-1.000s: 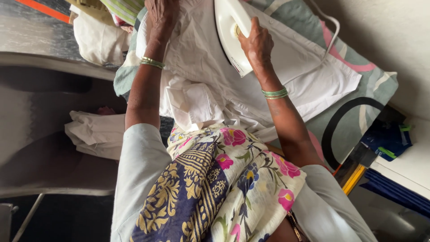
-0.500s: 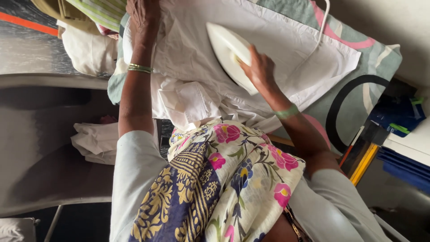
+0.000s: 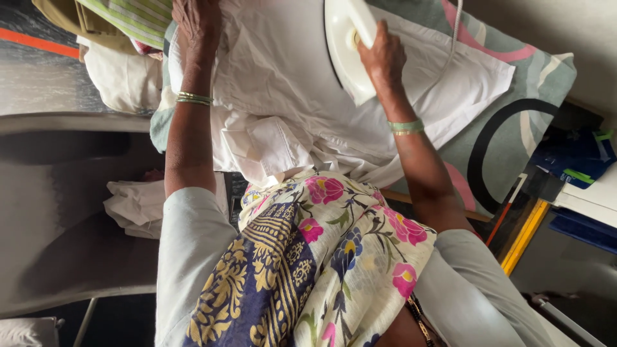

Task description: The person irons a white shirt by hand using a white iron, smoothing out wrinkles by moving the iron across different sections of the garment while holding the fabric taut with their other hand.

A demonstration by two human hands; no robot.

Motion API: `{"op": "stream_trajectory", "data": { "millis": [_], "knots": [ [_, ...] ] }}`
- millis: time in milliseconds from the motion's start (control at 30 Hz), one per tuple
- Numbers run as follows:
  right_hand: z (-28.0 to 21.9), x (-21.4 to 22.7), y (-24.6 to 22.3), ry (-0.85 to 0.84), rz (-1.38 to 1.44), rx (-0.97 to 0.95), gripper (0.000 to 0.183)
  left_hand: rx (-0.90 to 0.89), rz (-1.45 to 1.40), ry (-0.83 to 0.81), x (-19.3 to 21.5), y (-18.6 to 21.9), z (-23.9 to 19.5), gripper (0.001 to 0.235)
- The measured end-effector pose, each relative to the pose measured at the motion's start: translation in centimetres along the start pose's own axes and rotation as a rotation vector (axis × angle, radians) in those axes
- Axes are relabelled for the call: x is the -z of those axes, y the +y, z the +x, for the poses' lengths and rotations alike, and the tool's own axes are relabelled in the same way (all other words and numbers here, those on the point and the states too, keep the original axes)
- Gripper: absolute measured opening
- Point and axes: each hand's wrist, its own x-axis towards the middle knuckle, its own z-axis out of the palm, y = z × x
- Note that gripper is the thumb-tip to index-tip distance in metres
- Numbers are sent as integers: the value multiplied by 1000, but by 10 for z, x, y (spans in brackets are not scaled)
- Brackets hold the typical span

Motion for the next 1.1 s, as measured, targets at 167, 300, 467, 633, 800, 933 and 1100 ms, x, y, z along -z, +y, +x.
{"op": "stream_trajectory", "data": {
  "millis": [167,300,467,633,800,933,1100],
  "knots": [
    [-20,-4,0,-11,-62,-44,46,33,13,-33,-5,-2,-2,28],
    [4,-15,5,-14,11,38,43,134,106,-150,-17,-12,-10,30],
    [-54,8,31,-53,13,33,50,407,221,-318,-18,33,-34,51],
    [-87,40,70,-9,-36,-82,47,-124,-165,-403,-18,160,-117,66],
    [-44,26,84,50,-57,-154,43,-402,-151,-516,-10,251,-137,83],
    [3,5,85,67,23,-136,44,-432,-138,-498,5,253,-133,79],
    [-33,10,90,66,-5,-24,53,-446,-115,-401,4,249,-136,80]
  ]
}}
